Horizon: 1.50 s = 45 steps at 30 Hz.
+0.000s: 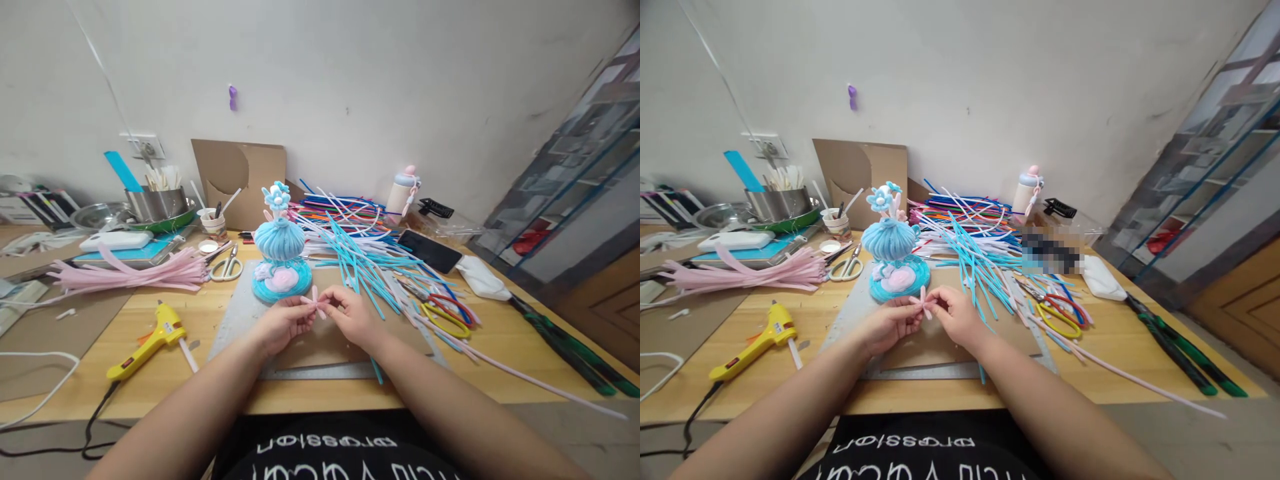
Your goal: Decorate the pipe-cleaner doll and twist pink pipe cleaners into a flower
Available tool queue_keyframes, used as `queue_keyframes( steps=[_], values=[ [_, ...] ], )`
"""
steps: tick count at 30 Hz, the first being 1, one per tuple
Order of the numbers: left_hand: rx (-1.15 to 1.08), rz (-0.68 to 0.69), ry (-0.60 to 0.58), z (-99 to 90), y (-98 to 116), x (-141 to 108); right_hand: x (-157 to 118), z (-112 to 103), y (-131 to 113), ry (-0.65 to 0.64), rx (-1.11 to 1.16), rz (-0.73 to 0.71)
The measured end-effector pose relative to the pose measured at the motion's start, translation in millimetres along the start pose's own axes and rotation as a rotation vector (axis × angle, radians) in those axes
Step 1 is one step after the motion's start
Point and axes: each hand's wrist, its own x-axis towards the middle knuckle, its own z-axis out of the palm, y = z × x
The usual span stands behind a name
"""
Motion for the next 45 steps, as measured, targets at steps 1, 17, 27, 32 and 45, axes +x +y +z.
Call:
queue_keyframes(
  steps=[1, 17, 27, 32, 45],
  values=[
    [0.002, 0.001, -0.002, -0.1, 0, 0, 0, -1, -1, -0.01, -0.036, -0.027],
    [0.058, 0.0, -0.061, 0.4, -4, -2, -9, 4, -3, -0.059, -0.215, -0.248],
    [0.145, 0.112, -0.061, 0.6, 3, 0, -2, 1, 0, 0.09, -0.048, -0.121],
    [0.215, 0.107, -0.02, -0.9, 5, -2, -1, 1, 1, -0.052, -0.017, -0.049],
    [0.307, 0.165, 0.008, -2.6, -4, 1, -6, 4, 7, -0.078, -0.123, -0.138]
  ],
)
